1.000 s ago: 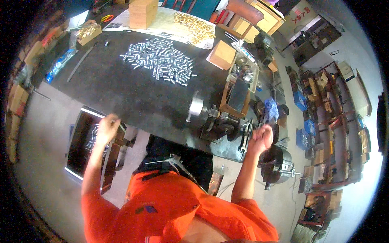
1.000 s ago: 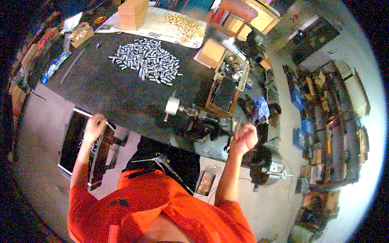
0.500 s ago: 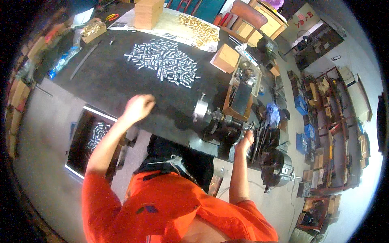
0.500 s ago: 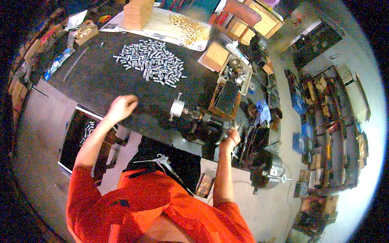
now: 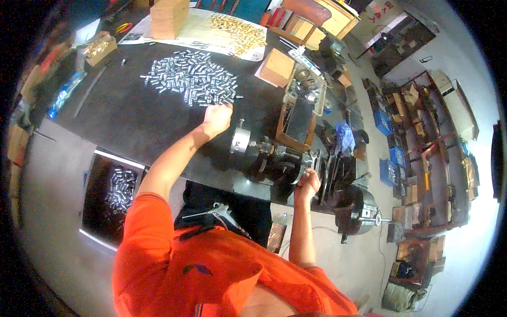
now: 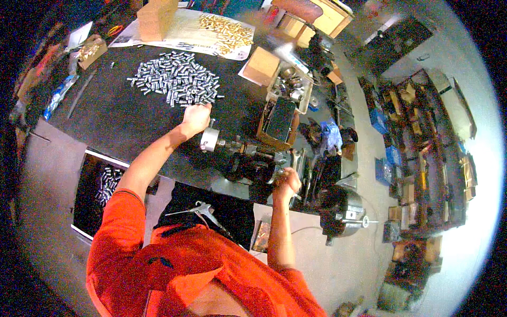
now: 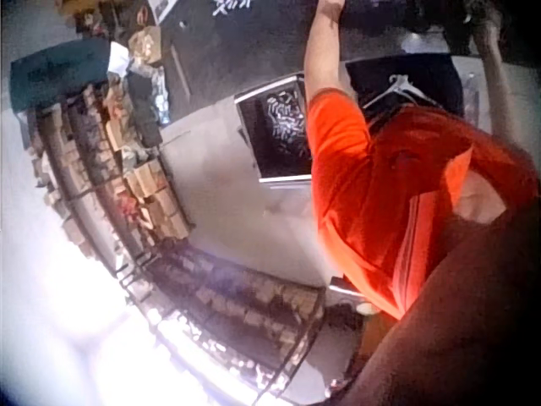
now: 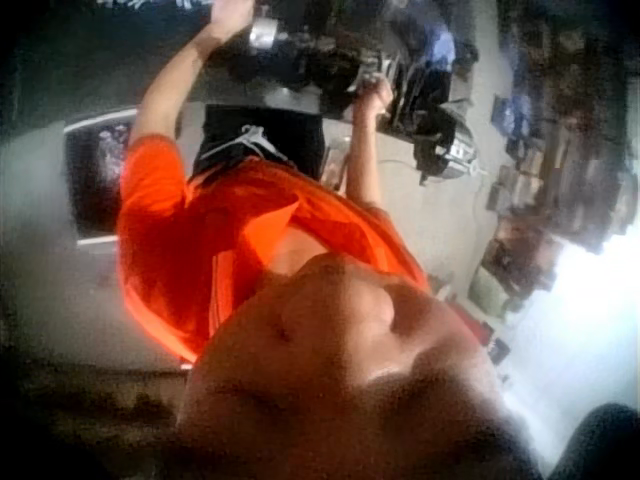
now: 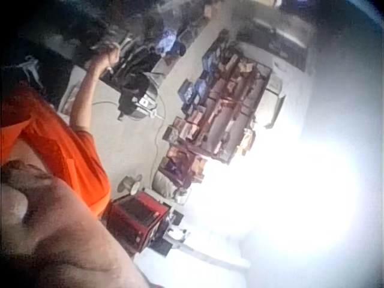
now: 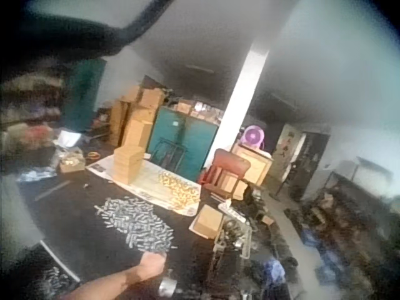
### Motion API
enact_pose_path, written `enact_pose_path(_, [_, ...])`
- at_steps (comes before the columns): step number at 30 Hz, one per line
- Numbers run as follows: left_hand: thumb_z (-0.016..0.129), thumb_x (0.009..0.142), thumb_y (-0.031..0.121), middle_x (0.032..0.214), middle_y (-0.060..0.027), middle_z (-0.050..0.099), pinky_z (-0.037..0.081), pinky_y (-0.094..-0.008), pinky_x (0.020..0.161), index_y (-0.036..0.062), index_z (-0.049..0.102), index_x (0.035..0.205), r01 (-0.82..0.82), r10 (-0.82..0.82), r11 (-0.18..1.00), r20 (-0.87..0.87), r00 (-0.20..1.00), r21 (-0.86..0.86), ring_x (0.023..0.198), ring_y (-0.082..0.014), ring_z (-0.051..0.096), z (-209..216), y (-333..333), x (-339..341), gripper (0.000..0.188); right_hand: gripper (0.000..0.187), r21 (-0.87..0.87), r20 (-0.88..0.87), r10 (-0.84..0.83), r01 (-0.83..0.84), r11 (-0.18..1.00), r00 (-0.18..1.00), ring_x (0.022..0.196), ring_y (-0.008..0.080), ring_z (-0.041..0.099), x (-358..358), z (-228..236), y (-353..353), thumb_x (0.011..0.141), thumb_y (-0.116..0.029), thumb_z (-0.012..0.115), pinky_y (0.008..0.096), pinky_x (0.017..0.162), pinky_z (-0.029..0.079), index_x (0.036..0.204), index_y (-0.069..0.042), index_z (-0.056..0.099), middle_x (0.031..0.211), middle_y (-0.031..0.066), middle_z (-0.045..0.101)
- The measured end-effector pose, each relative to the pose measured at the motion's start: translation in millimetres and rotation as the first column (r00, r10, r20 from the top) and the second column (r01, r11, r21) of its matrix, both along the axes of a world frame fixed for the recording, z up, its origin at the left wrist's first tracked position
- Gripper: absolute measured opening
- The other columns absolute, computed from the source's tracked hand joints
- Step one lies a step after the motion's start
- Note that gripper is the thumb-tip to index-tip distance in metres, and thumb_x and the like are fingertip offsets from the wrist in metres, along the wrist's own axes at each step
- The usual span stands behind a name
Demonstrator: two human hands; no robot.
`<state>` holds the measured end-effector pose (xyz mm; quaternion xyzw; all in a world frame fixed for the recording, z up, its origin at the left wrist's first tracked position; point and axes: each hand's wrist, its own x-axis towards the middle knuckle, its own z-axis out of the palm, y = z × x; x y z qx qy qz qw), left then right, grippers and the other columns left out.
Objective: The person repeatedly picks up small metal pins from a table and holds them against a rotating bench grinder, then places the pins into a metal tray. The person continues this cycle throughout the clip.
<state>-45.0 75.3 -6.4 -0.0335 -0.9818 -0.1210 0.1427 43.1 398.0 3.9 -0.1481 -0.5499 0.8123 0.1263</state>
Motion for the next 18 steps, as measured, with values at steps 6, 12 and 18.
enact_pose_path(6, [0.057, 0.074, 0.011, 0.068, -0.0160, 0.060, 0.048, -0.0319, 0.060, -0.0045, 0.057, 0.083, 0.037, -0.207, 0.520, 0.085, 0.975, 0.853, 0.063, -0.0239, 0.060, 37, -27, 62, 0.018, 0.014, -0.078, 0.014, -0.005, 0.006, 0.997, 1.000, 0.046, 0.0066, 0.028, 5, -5, 2, 0.081, -0.015, 0.045, 0.0205, 0.041, 0.022, 0.081, -0.003, 0.053, 0.057, -0.0037, 0.035])
enact_pose_path(12, [0.059, 0.077, 0.004, 0.075, -0.0118, 0.060, 0.048, -0.0260, 0.059, -0.0063, 0.057, 0.090, 0.096, -0.398, -0.037, -0.102, 0.912, 0.995, 0.063, -0.0155, 0.059, 91, -18, 122, 0.016, 0.010, -0.099, -0.031, 0.036, -0.039, 0.994, 0.999, 0.048, 0.0066, 0.030, 2, -10, 8, 0.080, -0.015, 0.050, 0.0203, 0.042, 0.022, 0.077, -0.006, 0.053, 0.058, -0.0042, 0.037])
enact_pose_path(18, [0.058, 0.076, -0.002, 0.073, -0.0135, 0.061, 0.049, -0.0265, 0.059, -0.0084, 0.057, 0.088, 0.040, -0.397, -0.044, -0.054, 0.916, 0.998, 0.063, -0.0167, 0.061, 87, -13, 126, 0.013, 0.015, -0.072, -0.069, 0.009, -0.014, 0.997, 0.998, 0.045, 0.0075, 0.033, 4, -17, 15, 0.080, -0.018, 0.052, 0.0217, 0.040, 0.025, 0.075, -0.003, 0.054, 0.055, -0.0009, 0.041])
